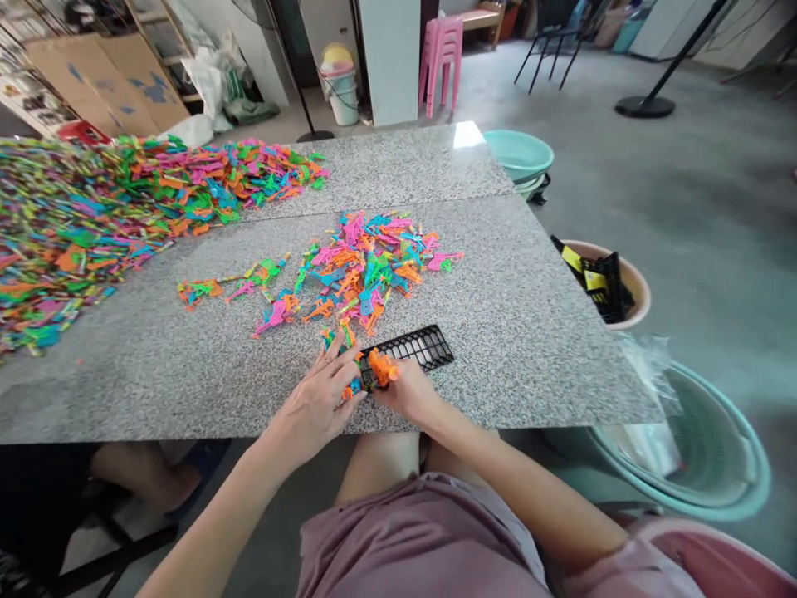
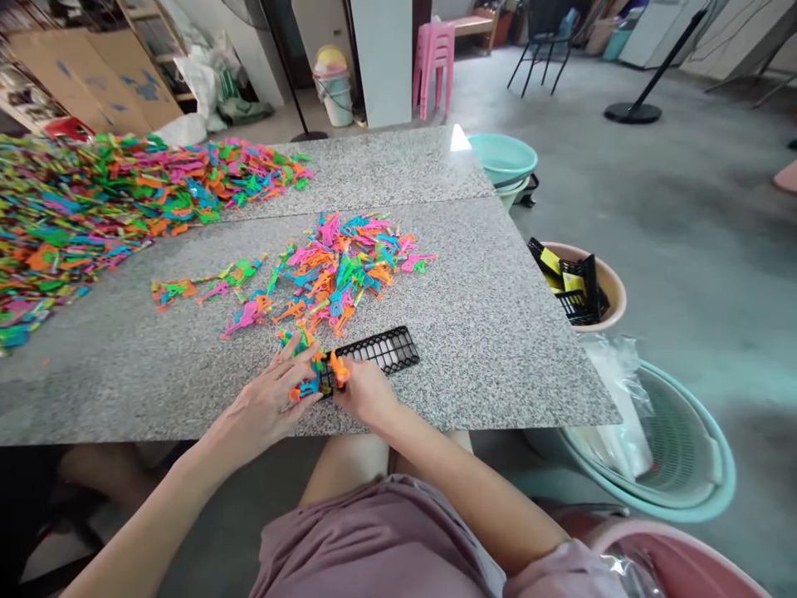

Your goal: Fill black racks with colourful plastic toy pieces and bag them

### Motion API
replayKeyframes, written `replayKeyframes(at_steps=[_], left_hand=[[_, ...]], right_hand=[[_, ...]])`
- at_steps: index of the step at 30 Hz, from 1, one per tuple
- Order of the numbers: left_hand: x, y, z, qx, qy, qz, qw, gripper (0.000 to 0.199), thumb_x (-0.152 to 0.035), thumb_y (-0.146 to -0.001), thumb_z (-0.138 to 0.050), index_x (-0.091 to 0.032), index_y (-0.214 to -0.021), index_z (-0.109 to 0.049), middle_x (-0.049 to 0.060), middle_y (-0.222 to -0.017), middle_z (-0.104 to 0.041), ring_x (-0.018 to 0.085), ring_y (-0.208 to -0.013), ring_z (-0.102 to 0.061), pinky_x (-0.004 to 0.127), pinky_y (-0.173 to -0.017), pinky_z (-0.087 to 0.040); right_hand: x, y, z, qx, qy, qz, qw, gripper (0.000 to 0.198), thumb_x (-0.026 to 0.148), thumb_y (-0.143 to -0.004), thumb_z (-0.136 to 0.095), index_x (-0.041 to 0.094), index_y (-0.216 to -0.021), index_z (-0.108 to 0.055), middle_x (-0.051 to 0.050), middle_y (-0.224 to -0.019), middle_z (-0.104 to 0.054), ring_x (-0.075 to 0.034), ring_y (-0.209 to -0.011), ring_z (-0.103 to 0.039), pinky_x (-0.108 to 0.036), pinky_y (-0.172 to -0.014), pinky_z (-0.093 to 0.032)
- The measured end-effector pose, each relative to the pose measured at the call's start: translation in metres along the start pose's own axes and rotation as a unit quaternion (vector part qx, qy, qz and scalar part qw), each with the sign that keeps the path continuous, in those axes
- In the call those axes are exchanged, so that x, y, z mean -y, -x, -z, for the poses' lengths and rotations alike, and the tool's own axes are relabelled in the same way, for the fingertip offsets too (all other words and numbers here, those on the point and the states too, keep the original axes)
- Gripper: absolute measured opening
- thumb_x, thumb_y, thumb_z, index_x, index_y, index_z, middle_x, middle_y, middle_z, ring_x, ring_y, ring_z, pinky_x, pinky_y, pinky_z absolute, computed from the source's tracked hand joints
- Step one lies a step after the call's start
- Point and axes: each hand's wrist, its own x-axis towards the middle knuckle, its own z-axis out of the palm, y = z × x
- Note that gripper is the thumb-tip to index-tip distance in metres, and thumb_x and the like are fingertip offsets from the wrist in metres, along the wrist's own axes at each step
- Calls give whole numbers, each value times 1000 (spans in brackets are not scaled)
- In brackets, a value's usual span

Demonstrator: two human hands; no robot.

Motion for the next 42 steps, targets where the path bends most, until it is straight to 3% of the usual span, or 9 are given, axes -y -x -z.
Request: replayKeyframes(at_steps=[6, 12, 16, 18, 20, 24, 31, 37, 42], left_hand=[[-3, -2, -6, -37, 17, 29, 999, 58, -19, -93, -46, -18, -149, -30, 14, -148, -48, 30, -149, -20, 54, -113, -38], [1, 2, -12, -77, -18, 1, 997, 34, -27, -94, -53, -19, -126, -58, 14, -143, -53, 36, -146, -27, 58, -110, -41], [7, 2, -16, -122, -23, -24, 992, 26, -28, -97, -50, -19, -117, -63, 13, -137, -59, 34, -144, -32, 55, -109, -43], [9, 0, -18, -135, -36, -40, 989, 25, -28, -97, -50, -20, -116, -64, 14, -137, -60, 34, -142, -36, 54, -107, -46], [12, -2, -20, -147, -51, -55, 986, 24, -27, -96, -52, -20, -116, -64, 13, -137, -59, 34, -141, -38, 53, -106, -47], [19, -3, -25, -182, -54, -78, 979, 21, -26, -95, -53, -20, -112, -64, 12, -135, -62, 31, -142, -36, 50, -109, -45], [23, 3, -16, -121, -32, -93, 988, 26, -28, -97, -51, -21, -120, -62, 9, -143, -55, 29, -145, -31, 47, -112, -41], [28, 3, -19, -104, -35, -79, 991, 26, -32, -96, -54, -22, -119, -62, 8, -144, -55, 30, -146, -28, 49, -114, -39], [23, 0, -21, -117, -22, -67, 991, 25, -34, -97, -53, -21, -115, -63, 10, -141, -57, 30, -145, -31, 49, -114, -39]], right_hand=[[22, -7, 5, 70, 101, 1, 992, 22, 13, -82, -55, 12, -102, -64, -14, -97, -71, -25, -89, -67, -30, -74, -46], [10, -5, 6, 83, 75, 77, 991, 31, 11, -82, -59, 10, -113, -61, -13, -103, -69, -22, -93, -66, -29, -76, -49], [-48, -46, 66, -10, 99, -20, 995, 39, 12, -83, -61, 18, -121, -60, -10, -112, -68, -22, -101, -64, -30, -87, -49], [-81, -76, 105, -150, 188, -121, 963, 53, 4, -87, -48, 15, -138, -48, -17, -140, -53, -26, -127, -50, -36, -99, -44], [-108, -101, 133, -152, 260, -161, 940, 61, 1, -88, -43, 15, -147, -37, -17, -152, -39, -29, -139, -37, -42, -106, -38], [-141, -101, 148, -42, 317, -131, 939, 39, 8, -95, -38, 15, -128, -57, -15, -132, -59, -27, -128, -49, -41, -105, -38], [-160, -25, 152, 4, 341, -153, 927, 30, 6, -92, -42, 15, -106, -67, -14, -110, -67, -25, -109, -61, -31, -88, -45], [-127, -76, 155, -29, 196, -170, 965, 37, 26, -81, -71, 14, -114, -64, -16, -119, -67, -27, -110, -62, -28, -85, -46], [-112, -94, 162, -38, 135, -211, 967, 18, 19, -85, -60, 12, -101, -66, -10, -88, -73, -21, -80, -70, -26, -71, -50]])
